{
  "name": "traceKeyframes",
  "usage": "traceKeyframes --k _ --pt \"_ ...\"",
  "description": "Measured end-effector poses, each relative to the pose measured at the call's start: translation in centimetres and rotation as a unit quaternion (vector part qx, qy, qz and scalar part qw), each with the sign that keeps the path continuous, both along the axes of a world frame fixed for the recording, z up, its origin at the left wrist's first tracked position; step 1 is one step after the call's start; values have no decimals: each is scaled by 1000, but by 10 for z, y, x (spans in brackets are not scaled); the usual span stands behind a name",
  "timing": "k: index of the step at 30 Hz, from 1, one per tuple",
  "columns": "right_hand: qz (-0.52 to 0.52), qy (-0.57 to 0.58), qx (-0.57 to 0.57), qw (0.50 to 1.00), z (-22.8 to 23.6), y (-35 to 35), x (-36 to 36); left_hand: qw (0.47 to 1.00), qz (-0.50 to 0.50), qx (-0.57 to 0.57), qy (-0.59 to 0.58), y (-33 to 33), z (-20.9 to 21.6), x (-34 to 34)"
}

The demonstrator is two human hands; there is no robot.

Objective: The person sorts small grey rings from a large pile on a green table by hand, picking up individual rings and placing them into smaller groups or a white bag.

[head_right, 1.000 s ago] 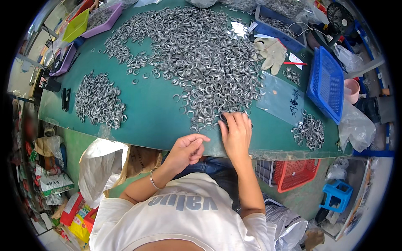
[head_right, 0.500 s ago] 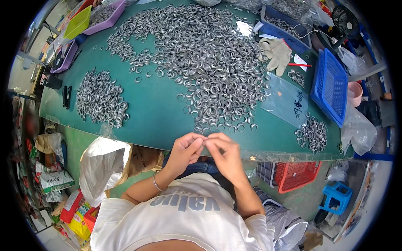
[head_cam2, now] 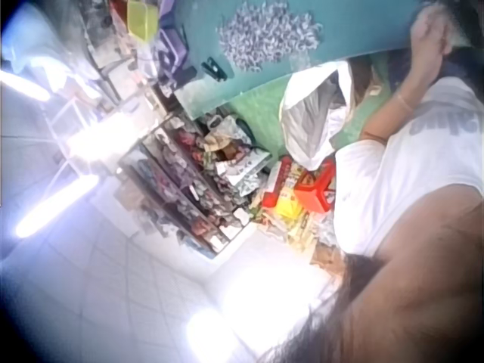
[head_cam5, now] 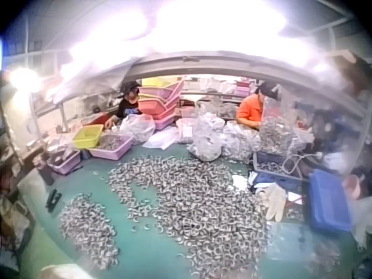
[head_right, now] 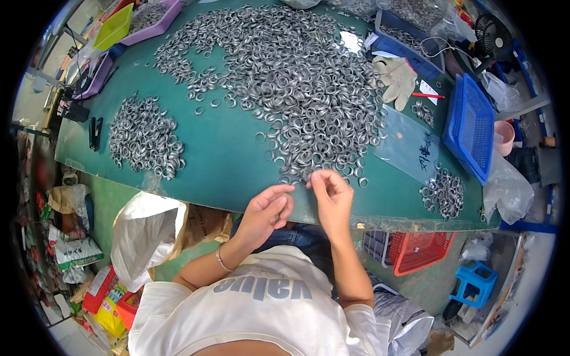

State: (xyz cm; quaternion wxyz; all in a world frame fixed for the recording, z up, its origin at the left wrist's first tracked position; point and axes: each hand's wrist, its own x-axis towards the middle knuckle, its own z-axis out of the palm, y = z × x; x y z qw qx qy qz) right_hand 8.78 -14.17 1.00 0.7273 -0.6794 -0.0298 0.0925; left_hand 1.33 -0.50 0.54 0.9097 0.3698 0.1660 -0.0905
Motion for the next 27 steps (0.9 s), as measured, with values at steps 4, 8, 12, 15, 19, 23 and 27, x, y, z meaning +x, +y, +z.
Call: traceKeyframes --k 4,8,12,15,19,23,27 --pt "97 213 189 954 2 -7 -27 982 22 161 -99 -8 -2 0" --pt "100 91 14 991 8 -4 -28 961 -25 260 -86 -2 0 2" --pt "-6 -175 -222 959 26 4 -4 993 -22 113 -2 5 -1 1" --pt "-88 -305 -356 879 19 17 28 998 -30 53 -12 8 2 1" --pt "-67 -321 -408 852 -7 14 44 1000 -11 29 6 1 5 2" --pt "-45 -45 -105 992 -11 0 24 999 10 -37 20 3 6 1" --pt "84 179 212 957 -1 -7 -2 1000 -3 -6 -8 1 1 4"
